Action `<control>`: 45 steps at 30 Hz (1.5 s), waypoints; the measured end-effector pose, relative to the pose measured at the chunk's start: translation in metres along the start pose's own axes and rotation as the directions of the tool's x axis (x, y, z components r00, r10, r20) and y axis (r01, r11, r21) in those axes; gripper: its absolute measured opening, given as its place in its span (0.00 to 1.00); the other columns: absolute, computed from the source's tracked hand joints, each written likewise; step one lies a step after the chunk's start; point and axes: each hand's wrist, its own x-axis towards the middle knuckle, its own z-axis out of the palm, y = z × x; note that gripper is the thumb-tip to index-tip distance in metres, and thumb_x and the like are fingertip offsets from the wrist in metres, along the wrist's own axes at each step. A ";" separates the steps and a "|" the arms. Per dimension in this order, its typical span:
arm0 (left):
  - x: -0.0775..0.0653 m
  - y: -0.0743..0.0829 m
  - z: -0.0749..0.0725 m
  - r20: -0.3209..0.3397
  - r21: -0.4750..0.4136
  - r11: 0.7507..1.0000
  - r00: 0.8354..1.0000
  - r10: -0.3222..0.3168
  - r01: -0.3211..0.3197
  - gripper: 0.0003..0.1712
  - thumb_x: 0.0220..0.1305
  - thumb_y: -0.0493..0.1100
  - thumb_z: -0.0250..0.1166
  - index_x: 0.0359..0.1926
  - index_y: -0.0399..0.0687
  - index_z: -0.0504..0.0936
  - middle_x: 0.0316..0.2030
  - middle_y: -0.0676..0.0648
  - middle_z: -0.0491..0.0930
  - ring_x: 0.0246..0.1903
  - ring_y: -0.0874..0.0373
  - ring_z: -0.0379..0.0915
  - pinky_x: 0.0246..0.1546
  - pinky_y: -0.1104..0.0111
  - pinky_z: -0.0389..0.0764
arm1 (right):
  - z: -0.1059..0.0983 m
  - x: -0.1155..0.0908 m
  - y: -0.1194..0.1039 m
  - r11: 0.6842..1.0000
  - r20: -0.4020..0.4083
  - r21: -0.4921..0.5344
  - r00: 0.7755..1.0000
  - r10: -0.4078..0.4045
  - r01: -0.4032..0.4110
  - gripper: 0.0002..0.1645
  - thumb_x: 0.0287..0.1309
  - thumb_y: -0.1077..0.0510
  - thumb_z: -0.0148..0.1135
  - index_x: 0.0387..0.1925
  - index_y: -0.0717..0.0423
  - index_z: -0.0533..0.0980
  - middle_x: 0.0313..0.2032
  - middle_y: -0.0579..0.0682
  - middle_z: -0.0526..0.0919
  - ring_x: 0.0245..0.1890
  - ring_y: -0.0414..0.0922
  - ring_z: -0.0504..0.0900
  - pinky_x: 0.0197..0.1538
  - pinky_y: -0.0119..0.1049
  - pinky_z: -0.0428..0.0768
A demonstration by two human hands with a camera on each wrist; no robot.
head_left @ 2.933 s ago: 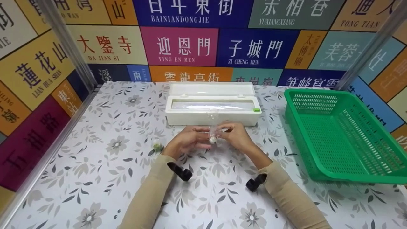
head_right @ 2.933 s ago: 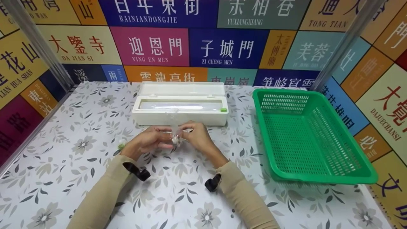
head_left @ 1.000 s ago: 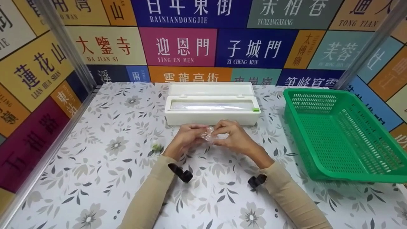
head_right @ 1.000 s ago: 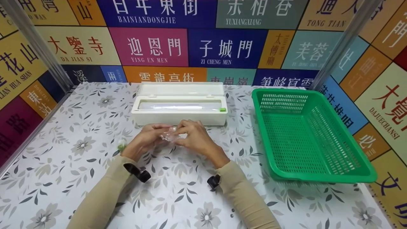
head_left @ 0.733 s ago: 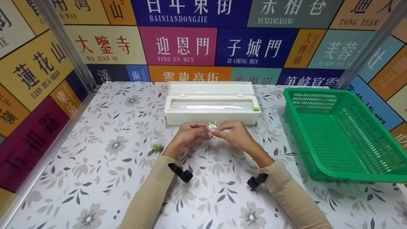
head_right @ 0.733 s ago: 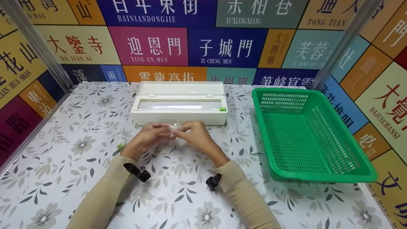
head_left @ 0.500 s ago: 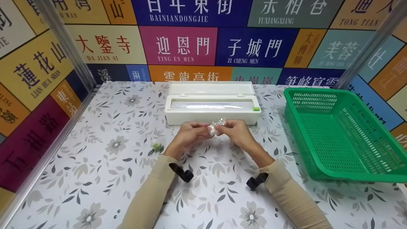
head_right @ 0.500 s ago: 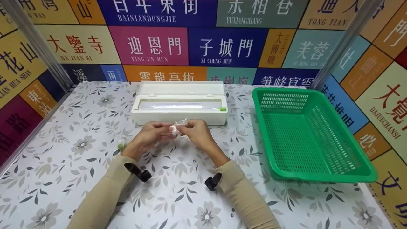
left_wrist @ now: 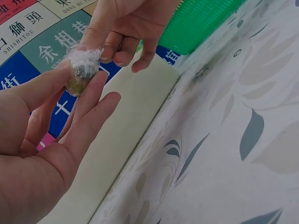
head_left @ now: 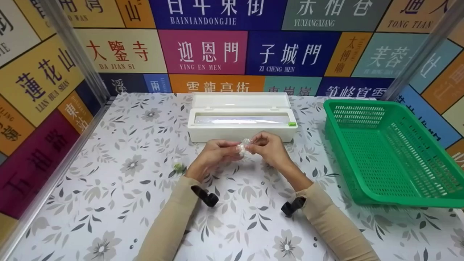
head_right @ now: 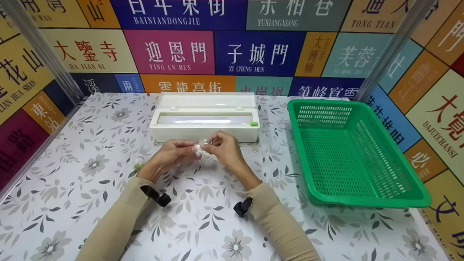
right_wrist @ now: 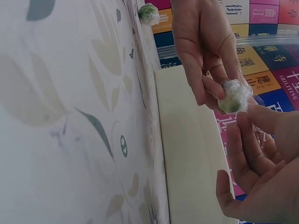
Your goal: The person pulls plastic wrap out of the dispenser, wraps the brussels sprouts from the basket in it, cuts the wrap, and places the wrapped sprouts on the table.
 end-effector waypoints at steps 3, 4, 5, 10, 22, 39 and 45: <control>0.000 0.001 0.003 -0.009 -0.006 1.000 1.000 -0.009 0.009 0.22 0.64 0.29 0.66 0.58 0.25 0.76 0.42 0.38 0.87 0.32 0.55 0.87 0.46 0.64 0.89 | 0.000 0.000 0.000 1.000 -0.009 -0.014 1.000 -0.023 0.023 0.10 0.54 0.61 0.75 0.33 0.62 0.81 0.22 0.40 0.85 0.25 0.37 0.83 0.32 0.27 0.79; 0.001 0.001 0.004 -0.016 -0.010 1.000 1.000 -0.013 0.013 0.22 0.63 0.29 0.66 0.57 0.25 0.77 0.41 0.39 0.87 0.32 0.55 0.87 0.46 0.64 0.89 | 0.000 0.000 0.000 0.999 -0.009 -0.019 1.000 -0.026 0.026 0.10 0.54 0.60 0.75 0.34 0.62 0.82 0.23 0.40 0.85 0.26 0.37 0.83 0.32 0.27 0.79; 0.001 0.001 0.005 -0.026 -0.011 1.000 1.000 -0.015 0.014 0.21 0.62 0.29 0.67 0.56 0.25 0.77 0.41 0.40 0.86 0.32 0.55 0.87 0.45 0.64 0.89 | -0.001 0.000 0.000 0.999 -0.006 -0.023 1.000 -0.027 0.027 0.09 0.55 0.60 0.74 0.34 0.62 0.83 0.23 0.41 0.85 0.26 0.37 0.83 0.32 0.27 0.79; 0.000 0.004 0.008 -0.083 0.050 0.999 0.996 -0.016 0.020 0.20 0.57 0.28 0.70 0.51 0.30 0.81 0.40 0.42 0.85 0.32 0.56 0.87 0.44 0.66 0.89 | -0.002 -0.001 -0.001 0.998 0.045 -0.023 0.998 -0.050 0.052 0.11 0.59 0.60 0.71 0.38 0.65 0.84 0.28 0.44 0.87 0.30 0.37 0.84 0.37 0.26 0.81; -0.004 0.007 0.009 0.021 0.175 0.984 0.999 0.025 -0.028 0.23 0.55 0.24 0.68 0.53 0.31 0.80 0.37 0.43 0.85 0.31 0.53 0.87 0.44 0.60 0.89 | -0.004 -0.001 0.004 0.992 0.040 -0.017 0.992 -0.123 0.124 0.11 0.54 0.62 0.74 0.39 0.64 0.85 0.37 0.56 0.87 0.32 0.37 0.83 0.36 0.24 0.80; -0.010 0.010 0.009 0.129 0.334 0.940 0.991 0.022 -0.065 0.27 0.56 0.27 0.67 0.59 0.37 0.78 0.39 0.40 0.87 0.32 0.54 0.87 0.43 0.61 0.90 | -0.010 0.000 0.000 0.987 0.213 -0.026 0.965 -0.151 0.160 0.07 0.56 0.66 0.71 0.38 0.64 0.87 0.38 0.60 0.87 0.38 0.39 0.84 0.42 0.25 0.83; -0.010 0.008 0.008 0.140 0.423 0.901 0.989 0.038 -0.094 0.28 0.54 0.29 0.69 0.59 0.40 0.80 0.42 0.36 0.88 0.34 0.56 0.86 0.41 0.66 0.89 | -0.008 -0.002 0.003 0.969 0.327 -0.115 0.929 -0.170 0.218 0.08 0.62 0.66 0.64 0.40 0.62 0.86 0.39 0.61 0.84 0.38 0.39 0.78 0.42 0.28 0.78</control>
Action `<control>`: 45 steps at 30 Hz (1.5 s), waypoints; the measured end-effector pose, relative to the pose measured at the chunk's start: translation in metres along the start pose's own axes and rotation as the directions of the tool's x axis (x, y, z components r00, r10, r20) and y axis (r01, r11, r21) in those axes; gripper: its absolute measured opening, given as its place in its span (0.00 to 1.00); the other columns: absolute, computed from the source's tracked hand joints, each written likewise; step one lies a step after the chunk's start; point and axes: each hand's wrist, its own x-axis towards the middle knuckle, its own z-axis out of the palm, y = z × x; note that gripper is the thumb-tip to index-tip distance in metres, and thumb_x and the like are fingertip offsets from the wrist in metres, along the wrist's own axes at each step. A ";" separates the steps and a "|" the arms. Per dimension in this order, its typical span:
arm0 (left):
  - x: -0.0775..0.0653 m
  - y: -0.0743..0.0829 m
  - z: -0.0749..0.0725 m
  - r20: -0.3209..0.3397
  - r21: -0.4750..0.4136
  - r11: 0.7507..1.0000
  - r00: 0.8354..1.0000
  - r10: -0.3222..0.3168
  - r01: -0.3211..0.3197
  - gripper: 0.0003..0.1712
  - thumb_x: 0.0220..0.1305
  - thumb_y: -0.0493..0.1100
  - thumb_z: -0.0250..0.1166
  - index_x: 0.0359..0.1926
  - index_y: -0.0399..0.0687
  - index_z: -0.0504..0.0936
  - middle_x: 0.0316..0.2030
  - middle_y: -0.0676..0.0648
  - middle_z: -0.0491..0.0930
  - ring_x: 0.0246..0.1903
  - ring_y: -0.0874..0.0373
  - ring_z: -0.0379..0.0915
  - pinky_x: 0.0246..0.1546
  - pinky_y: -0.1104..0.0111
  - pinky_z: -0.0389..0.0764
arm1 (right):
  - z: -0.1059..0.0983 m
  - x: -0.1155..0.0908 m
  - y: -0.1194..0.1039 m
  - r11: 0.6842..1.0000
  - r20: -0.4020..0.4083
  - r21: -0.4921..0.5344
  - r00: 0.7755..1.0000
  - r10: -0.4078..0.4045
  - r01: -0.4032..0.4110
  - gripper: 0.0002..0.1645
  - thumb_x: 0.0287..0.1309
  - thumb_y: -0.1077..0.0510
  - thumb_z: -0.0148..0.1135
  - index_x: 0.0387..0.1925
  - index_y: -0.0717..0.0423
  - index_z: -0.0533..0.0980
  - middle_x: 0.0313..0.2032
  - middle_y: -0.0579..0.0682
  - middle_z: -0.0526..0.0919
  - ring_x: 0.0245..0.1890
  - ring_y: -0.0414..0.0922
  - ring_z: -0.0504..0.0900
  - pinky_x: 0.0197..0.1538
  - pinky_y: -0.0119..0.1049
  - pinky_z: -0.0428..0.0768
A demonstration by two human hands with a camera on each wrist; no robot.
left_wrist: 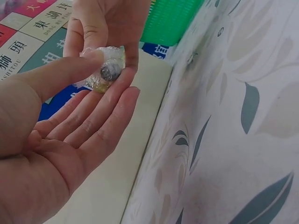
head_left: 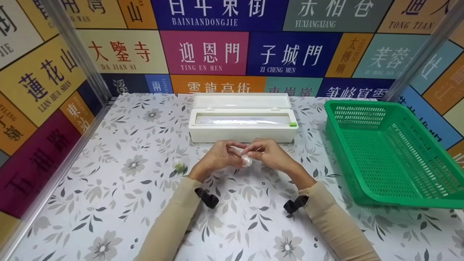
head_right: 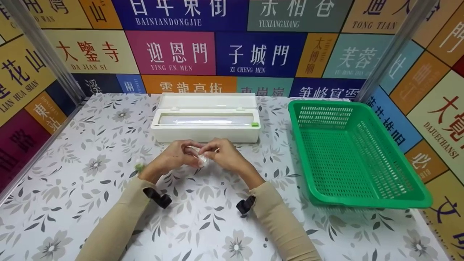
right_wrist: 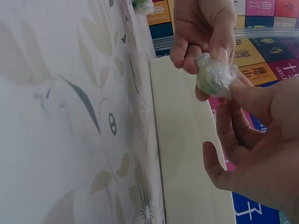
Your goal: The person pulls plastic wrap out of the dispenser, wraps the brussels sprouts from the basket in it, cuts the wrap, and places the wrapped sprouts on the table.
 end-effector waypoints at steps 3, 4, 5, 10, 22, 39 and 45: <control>0.000 -0.001 0.000 -0.007 -0.002 1.000 1.000 0.003 -0.003 0.25 0.53 0.29 0.71 0.54 0.38 0.82 0.42 0.37 0.88 0.35 0.57 0.86 0.42 0.66 0.89 | 0.002 0.001 -0.001 0.999 0.013 -0.051 1.000 -0.007 0.007 0.08 0.63 0.67 0.61 0.40 0.63 0.85 0.39 0.60 0.84 0.39 0.40 0.76 0.45 0.34 0.78; 0.000 -0.002 0.000 -0.003 -0.014 1.000 1.000 0.005 -0.005 0.23 0.53 0.29 0.71 0.53 0.37 0.83 0.43 0.37 0.88 0.36 0.56 0.86 0.43 0.66 0.89 | 0.002 0.001 -0.002 0.998 0.009 -0.062 1.000 -0.005 0.005 0.08 0.63 0.68 0.61 0.39 0.63 0.85 0.39 0.60 0.83 0.39 0.41 0.76 0.46 0.36 0.78; -0.001 -0.002 0.000 0.000 -0.027 1.000 1.000 0.002 -0.002 0.21 0.54 0.30 0.71 0.51 0.37 0.83 0.43 0.38 0.88 0.36 0.56 0.87 0.44 0.65 0.89 | 0.002 0.001 -0.002 0.998 0.004 -0.068 1.000 -0.004 0.004 0.08 0.63 0.68 0.61 0.39 0.63 0.85 0.39 0.60 0.83 0.39 0.41 0.76 0.47 0.38 0.78; -0.003 -0.002 -0.003 0.016 -0.135 0.990 1.000 -0.022 0.024 0.16 0.61 0.39 0.71 0.49 0.36 0.85 0.42 0.39 0.89 0.36 0.51 0.88 0.47 0.59 0.89 | 0.001 0.001 -0.006 0.995 -0.056 -0.099 0.998 0.002 -0.008 0.09 0.62 0.67 0.63 0.40 0.60 0.86 0.39 0.57 0.83 0.39 0.42 0.77 0.48 0.38 0.79; 0.001 0.002 -0.004 -0.139 -0.287 0.957 0.986 -0.090 0.047 0.12 0.65 0.34 0.65 0.46 0.30 0.85 0.36 0.39 0.89 0.30 0.54 0.88 0.46 0.60 0.89 | 0.002 0.003 -0.006 0.983 -0.238 0.096 0.955 0.178 -0.159 0.15 0.63 0.50 0.68 0.40 0.59 0.85 0.33 0.51 0.87 0.30 0.39 0.84 0.40 0.37 0.85; 0.001 0.002 -0.013 -0.120 -0.281 0.959 0.993 0.017 -0.050 0.26 0.65 0.30 0.65 0.63 0.33 0.72 0.41 0.34 0.87 0.31 0.53 0.88 0.42 0.58 0.90 | 0.011 -0.001 -0.012 0.997 -0.193 -0.079 0.981 -0.032 0.017 0.22 0.54 0.62 0.75 0.51 0.61 0.83 0.36 0.58 0.83 0.33 0.37 0.82 0.37 0.23 0.82; -0.002 0.000 -0.017 -0.055 -0.177 0.972 0.988 0.146 -0.154 0.22 0.68 0.33 0.64 0.62 0.33 0.76 0.51 0.31 0.83 0.33 0.55 0.88 0.45 0.58 0.89 | 0.011 -0.002 -0.011 0.995 -0.185 -0.098 0.982 -0.041 0.023 0.22 0.54 0.62 0.75 0.52 0.57 0.83 0.33 0.55 0.81 0.35 0.39 0.80 0.41 0.25 0.81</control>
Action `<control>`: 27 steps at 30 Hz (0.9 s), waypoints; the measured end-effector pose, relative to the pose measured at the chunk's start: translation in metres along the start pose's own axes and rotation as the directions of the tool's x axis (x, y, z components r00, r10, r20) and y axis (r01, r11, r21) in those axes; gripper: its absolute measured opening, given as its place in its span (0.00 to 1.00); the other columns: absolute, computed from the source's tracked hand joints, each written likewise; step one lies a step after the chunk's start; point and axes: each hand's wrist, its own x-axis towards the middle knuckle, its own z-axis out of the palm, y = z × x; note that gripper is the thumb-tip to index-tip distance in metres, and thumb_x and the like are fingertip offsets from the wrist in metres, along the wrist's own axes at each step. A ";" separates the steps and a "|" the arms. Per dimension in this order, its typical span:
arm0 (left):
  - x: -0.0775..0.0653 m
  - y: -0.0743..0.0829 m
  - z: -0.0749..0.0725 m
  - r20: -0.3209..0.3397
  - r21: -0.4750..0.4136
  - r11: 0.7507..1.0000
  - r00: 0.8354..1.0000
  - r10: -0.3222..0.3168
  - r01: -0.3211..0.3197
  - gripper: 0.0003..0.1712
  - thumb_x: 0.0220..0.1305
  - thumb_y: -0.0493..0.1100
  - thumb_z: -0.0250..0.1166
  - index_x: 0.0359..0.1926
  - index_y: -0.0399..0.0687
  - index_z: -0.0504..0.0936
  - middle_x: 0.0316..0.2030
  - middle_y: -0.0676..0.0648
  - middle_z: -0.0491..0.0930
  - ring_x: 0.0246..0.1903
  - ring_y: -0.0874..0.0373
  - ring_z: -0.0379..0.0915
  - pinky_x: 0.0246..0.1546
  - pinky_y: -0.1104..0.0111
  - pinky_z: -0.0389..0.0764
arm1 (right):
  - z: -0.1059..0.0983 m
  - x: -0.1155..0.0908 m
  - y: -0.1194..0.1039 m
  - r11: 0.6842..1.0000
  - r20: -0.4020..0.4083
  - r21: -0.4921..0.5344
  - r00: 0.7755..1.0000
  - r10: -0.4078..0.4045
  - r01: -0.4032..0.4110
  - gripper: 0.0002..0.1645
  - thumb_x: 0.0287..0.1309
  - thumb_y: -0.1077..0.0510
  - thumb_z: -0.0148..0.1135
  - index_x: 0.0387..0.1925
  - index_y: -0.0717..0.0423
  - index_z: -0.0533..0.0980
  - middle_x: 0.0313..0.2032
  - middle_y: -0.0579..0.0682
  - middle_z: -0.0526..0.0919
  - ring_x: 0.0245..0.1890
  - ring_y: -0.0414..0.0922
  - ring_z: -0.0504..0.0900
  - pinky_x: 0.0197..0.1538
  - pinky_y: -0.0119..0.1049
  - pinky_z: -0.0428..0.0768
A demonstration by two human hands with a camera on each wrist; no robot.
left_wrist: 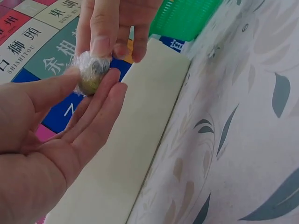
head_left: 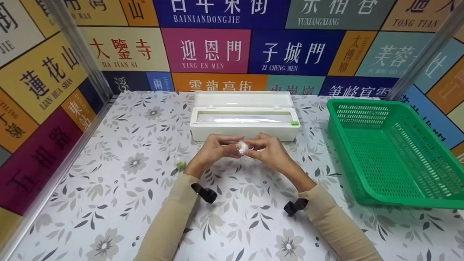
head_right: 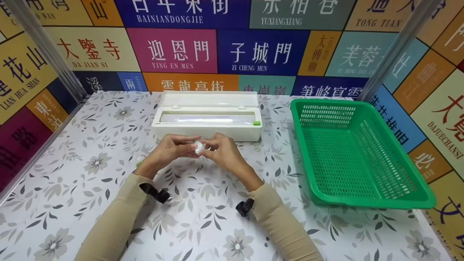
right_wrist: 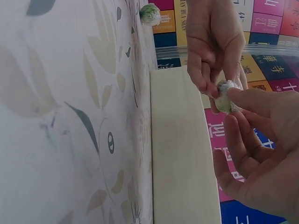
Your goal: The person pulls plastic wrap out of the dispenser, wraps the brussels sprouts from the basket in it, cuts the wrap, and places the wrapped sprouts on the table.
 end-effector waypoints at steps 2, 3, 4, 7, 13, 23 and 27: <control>0.000 -0.001 -0.001 -0.012 -0.007 1.000 1.000 0.012 -0.012 0.19 0.67 0.33 0.64 0.57 0.31 0.79 0.50 0.31 0.84 0.33 0.56 0.88 0.45 0.58 0.89 | 0.000 0.001 0.000 1.000 0.004 0.000 1.000 -0.010 0.010 0.22 0.54 0.61 0.75 0.52 0.57 0.83 0.32 0.55 0.81 0.35 0.39 0.80 0.41 0.25 0.81; 0.000 -0.002 -0.001 -0.021 -0.013 1.000 1.000 0.013 -0.013 0.18 0.66 0.32 0.65 0.56 0.30 0.80 0.49 0.31 0.84 0.32 0.56 0.88 0.45 0.58 0.89 | 0.000 0.001 0.000 1.000 0.008 0.005 1.000 -0.010 0.010 0.23 0.53 0.62 0.75 0.52 0.56 0.83 0.32 0.55 0.81 0.35 0.39 0.79 0.39 0.25 0.80; 0.000 -0.002 -0.002 -0.031 -0.016 1.000 0.999 0.010 -0.011 0.17 0.66 0.32 0.65 0.54 0.29 0.80 0.47 0.32 0.85 0.32 0.57 0.88 0.45 0.58 0.89 | 0.000 0.001 0.000 1.000 0.012 0.012 1.000 -0.005 0.005 0.23 0.53 0.62 0.75 0.52 0.56 0.83 0.32 0.55 0.82 0.34 0.39 0.78 0.37 0.24 0.79; 0.000 -0.004 0.000 -0.046 -0.036 0.999 0.999 -0.010 0.009 0.15 0.65 0.31 0.66 0.51 0.27 0.81 0.45 0.32 0.86 0.31 0.56 0.88 0.45 0.58 0.89 | 0.000 0.000 0.000 1.000 0.023 0.020 1.000 0.016 -0.016 0.22 0.52 0.62 0.75 0.51 0.55 0.84 0.30 0.54 0.81 0.31 0.39 0.76 0.32 0.23 0.75; 0.000 0.000 0.007 -0.089 -0.038 0.994 0.990 -0.110 0.107 0.11 0.65 0.35 0.66 0.46 0.32 0.83 0.43 0.39 0.86 0.33 0.56 0.87 0.46 0.59 0.89 | -0.001 0.000 -0.002 0.997 0.021 -0.014 0.997 0.074 -0.073 0.19 0.53 0.61 0.74 0.48 0.51 0.86 0.29 0.51 0.82 0.29 0.40 0.76 0.28 0.24 0.74; 0.002 -0.002 0.009 -0.107 -0.064 0.992 0.988 -0.114 0.108 0.05 0.60 0.32 0.70 0.30 0.40 0.82 0.33 0.47 0.86 0.28 0.57 0.85 0.41 0.56 0.90 | 0.003 0.001 -0.002 0.990 0.047 -0.001 0.989 0.138 -0.138 0.18 0.52 0.61 0.75 0.47 0.48 0.87 0.29 0.52 0.88 0.28 0.37 0.82 0.29 0.24 0.79; 0.002 -0.001 0.010 -0.104 -0.037 0.994 0.989 -0.109 0.105 0.04 0.61 0.32 0.70 0.35 0.33 0.83 0.34 0.44 0.87 0.28 0.56 0.86 0.41 0.56 0.90 | 0.001 0.000 -0.002 0.986 0.049 0.011 0.985 0.166 -0.167 0.18 0.53 0.61 0.75 0.48 0.49 0.87 0.30 0.52 0.89 0.28 0.37 0.83 0.30 0.25 0.80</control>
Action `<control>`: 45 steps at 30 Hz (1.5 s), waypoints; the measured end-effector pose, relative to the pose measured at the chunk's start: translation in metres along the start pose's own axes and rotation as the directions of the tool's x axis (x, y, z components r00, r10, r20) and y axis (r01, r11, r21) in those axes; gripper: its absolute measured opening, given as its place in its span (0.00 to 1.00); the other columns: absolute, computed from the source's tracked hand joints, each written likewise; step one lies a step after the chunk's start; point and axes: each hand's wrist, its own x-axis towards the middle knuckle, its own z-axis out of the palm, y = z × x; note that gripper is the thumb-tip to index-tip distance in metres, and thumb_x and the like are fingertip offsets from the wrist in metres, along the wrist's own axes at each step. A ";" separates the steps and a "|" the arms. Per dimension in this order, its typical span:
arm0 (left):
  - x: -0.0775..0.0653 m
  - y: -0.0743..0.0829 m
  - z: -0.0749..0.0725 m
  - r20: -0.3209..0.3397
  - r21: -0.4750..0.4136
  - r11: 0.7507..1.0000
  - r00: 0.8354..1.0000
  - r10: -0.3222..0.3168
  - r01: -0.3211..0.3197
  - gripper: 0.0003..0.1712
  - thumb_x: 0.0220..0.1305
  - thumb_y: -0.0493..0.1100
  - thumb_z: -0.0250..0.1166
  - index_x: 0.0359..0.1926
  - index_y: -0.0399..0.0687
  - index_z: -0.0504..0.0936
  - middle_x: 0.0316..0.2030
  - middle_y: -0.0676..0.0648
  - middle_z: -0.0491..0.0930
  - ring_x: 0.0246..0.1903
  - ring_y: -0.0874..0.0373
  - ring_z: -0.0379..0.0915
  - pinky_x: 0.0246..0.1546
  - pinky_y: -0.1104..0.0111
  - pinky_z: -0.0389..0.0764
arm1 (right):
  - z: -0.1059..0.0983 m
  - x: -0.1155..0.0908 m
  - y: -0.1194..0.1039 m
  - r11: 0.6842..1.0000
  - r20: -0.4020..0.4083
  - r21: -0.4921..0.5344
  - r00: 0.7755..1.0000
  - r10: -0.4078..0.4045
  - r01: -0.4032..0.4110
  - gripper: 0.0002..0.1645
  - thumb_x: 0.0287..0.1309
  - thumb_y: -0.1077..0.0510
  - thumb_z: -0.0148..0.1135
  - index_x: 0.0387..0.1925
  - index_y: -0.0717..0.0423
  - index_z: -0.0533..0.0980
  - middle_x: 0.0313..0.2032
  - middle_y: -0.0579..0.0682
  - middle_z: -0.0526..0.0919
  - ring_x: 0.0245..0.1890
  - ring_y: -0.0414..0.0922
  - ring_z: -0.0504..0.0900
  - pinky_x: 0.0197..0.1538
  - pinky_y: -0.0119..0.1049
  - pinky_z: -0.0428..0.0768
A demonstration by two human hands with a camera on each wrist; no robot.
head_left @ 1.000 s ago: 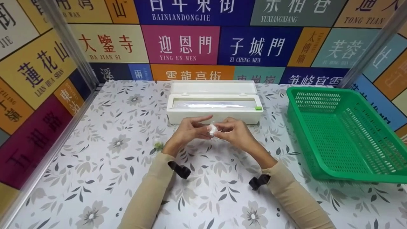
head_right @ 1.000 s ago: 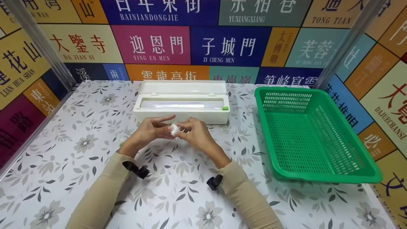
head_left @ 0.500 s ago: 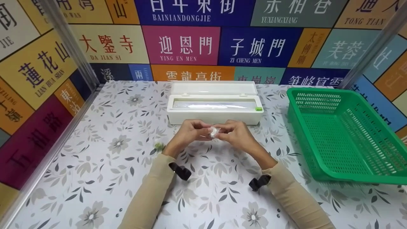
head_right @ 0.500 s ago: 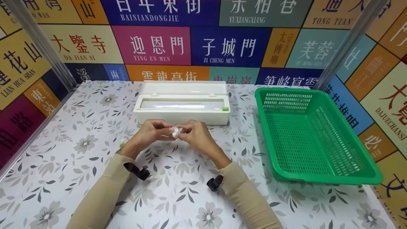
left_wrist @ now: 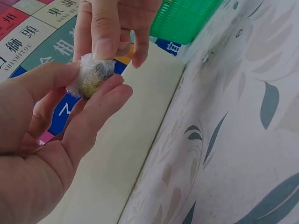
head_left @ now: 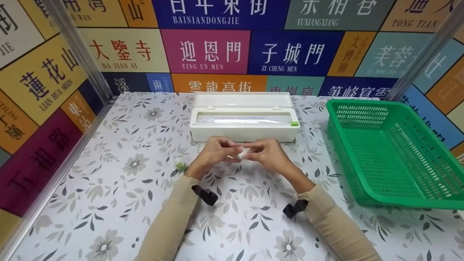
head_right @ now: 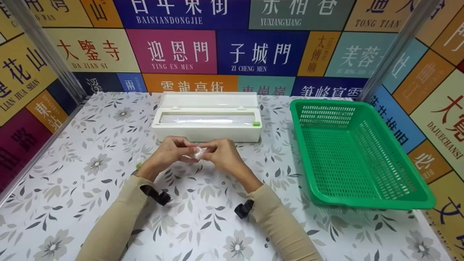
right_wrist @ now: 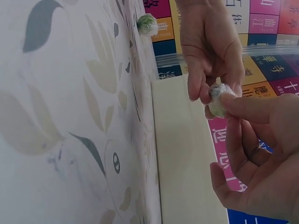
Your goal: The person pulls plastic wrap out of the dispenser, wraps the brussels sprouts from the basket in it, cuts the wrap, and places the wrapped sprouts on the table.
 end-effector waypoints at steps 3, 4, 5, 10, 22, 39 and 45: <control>0.000 0.001 0.002 -0.011 0.004 1.000 1.000 0.005 -0.005 0.05 0.61 0.33 0.70 0.36 0.32 0.83 0.36 0.43 0.87 0.29 0.56 0.86 0.42 0.57 0.90 | -0.002 0.000 0.000 1.000 0.003 -0.013 1.000 -0.006 0.006 0.18 0.54 0.61 0.75 0.49 0.51 0.86 0.32 0.53 0.88 0.29 0.38 0.82 0.32 0.25 0.80; 0.001 0.001 0.003 -0.015 0.004 1.000 1.000 0.005 -0.005 0.05 0.61 0.33 0.70 0.36 0.33 0.84 0.36 0.43 0.87 0.29 0.56 0.86 0.43 0.57 0.90 | -0.003 0.000 -0.001 1.000 0.006 -0.015 1.000 -0.010 0.010 0.18 0.54 0.61 0.74 0.49 0.52 0.86 0.33 0.54 0.87 0.29 0.38 0.82 0.32 0.25 0.80; 0.001 0.001 0.003 -0.020 0.002 1.000 1.000 0.006 -0.005 0.04 0.61 0.33 0.70 0.35 0.34 0.84 0.37 0.43 0.88 0.29 0.57 0.86 0.43 0.57 0.90 | -0.004 0.000 -0.001 1.000 0.011 -0.014 1.000 -0.010 0.010 0.18 0.55 0.60 0.74 0.49 0.52 0.86 0.33 0.54 0.87 0.29 0.38 0.81 0.31 0.24 0.79; 0.000 0.001 0.004 -0.021 -0.020 1.000 1.000 -0.009 0.009 0.03 0.63 0.32 0.68 0.32 0.40 0.82 0.38 0.42 0.87 0.30 0.56 0.86 0.43 0.57 0.90 | -0.006 0.002 0.000 0.999 0.040 0.042 0.999 0.008 -0.010 0.18 0.55 0.56 0.75 0.49 0.55 0.86 0.33 0.54 0.87 0.28 0.37 0.79 0.29 0.24 0.76; -0.001 -0.003 0.001 0.031 -0.098 0.995 0.999 -0.027 0.030 0.05 0.67 0.34 0.64 0.40 0.35 0.82 0.45 0.39 0.84 0.33 0.54 0.86 0.47 0.57 0.89 | -0.010 0.004 0.005 0.983 0.048 0.136 0.992 0.117 -0.123 0.18 0.54 0.52 0.75 0.47 0.50 0.87 0.51 0.53 0.88 0.36 0.37 0.82 0.42 0.33 0.82; 0.002 -0.005 -0.001 0.014 -0.148 0.982 0.993 -0.116 0.117 0.12 0.63 0.35 0.69 0.47 0.34 0.83 0.42 0.42 0.86 0.38 0.53 0.87 0.53 0.50 0.85 | -0.006 0.005 0.008 0.836 0.145 0.473 0.961 0.237 -0.278 0.23 0.60 0.63 0.68 0.56 0.67 0.79 0.46 0.48 0.89 0.44 0.41 0.87 0.53 0.38 0.87; 0.003 -0.004 0.000 0.004 -0.140 0.986 0.996 -0.090 0.090 0.14 0.63 0.34 0.69 0.49 0.31 0.82 0.40 0.42 0.87 0.36 0.53 0.87 0.48 0.59 0.88 | -0.005 0.004 0.003 0.752 0.165 0.578 0.948 0.273 -0.317 0.25 0.61 0.66 0.65 0.59 0.72 0.75 0.42 0.47 0.89 0.43 0.41 0.88 0.52 0.37 0.88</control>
